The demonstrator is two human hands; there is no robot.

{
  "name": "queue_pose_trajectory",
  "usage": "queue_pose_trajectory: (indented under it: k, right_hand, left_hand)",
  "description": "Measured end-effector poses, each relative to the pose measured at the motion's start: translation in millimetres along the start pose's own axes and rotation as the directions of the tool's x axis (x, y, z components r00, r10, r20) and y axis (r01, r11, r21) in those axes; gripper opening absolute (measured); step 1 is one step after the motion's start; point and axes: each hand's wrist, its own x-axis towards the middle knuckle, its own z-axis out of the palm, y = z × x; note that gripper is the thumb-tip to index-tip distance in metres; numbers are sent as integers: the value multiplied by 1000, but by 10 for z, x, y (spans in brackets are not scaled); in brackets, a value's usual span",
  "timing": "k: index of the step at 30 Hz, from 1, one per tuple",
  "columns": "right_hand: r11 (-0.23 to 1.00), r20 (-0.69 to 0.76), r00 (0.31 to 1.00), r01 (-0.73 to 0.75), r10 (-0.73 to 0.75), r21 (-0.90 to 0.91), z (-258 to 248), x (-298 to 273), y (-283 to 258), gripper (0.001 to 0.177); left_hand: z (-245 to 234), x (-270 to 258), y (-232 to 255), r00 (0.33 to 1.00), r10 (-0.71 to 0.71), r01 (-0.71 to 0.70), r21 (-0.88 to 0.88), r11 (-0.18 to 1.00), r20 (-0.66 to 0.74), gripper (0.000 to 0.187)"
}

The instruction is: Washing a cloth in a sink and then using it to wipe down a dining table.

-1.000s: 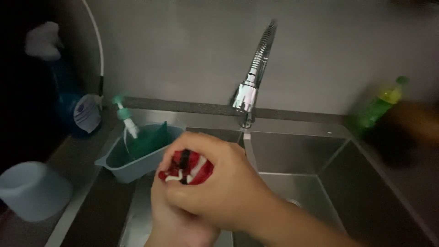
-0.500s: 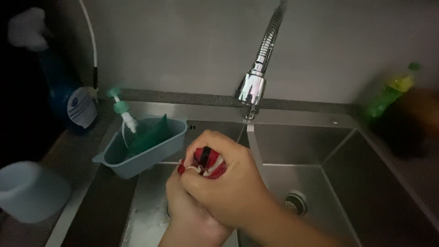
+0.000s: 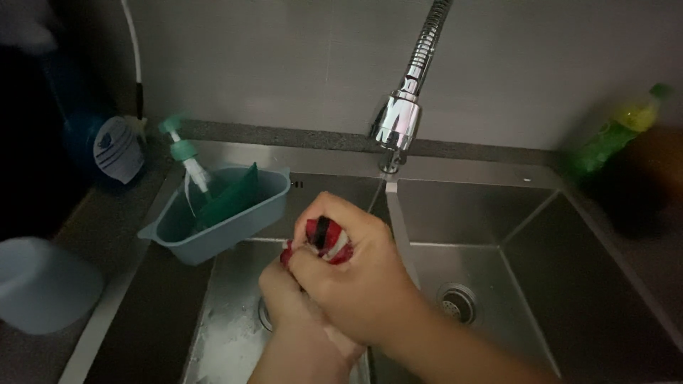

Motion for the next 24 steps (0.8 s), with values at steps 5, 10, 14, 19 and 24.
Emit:
queue_pose_trajectory:
  k: [5, 10, 14, 19, 24]
  right_hand:
    - [996, 82, 993, -86, 87, -25, 2, 15, -21, 10]
    - [986, 42, 998, 61, -55, -157, -64, -19, 172, 10]
    - [983, -58, 984, -165, 170, 85, -215, 24, 155, 8]
    - [711, 66, 914, -356, 401, 606, -255, -8, -24, 12]
    - [987, 17, 987, -162, 162, 1, -291, -70, -149, 13]
  left_hand:
    - [-327, 489, -29, 995, 35, -27, -84, 996, 91, 44]
    - [-300, 383, -76, 988, -35, 41, -38, 998, 152, 42]
    - [-98, 24, -117, 976, -93, 114, -99, 989, 197, 50]
    - [-132, 47, -273, 941, -8, 62, -150, 987, 340, 52]
    - [-173, 68, -287, 908, -26, 94, -143, 985, 419, 53]
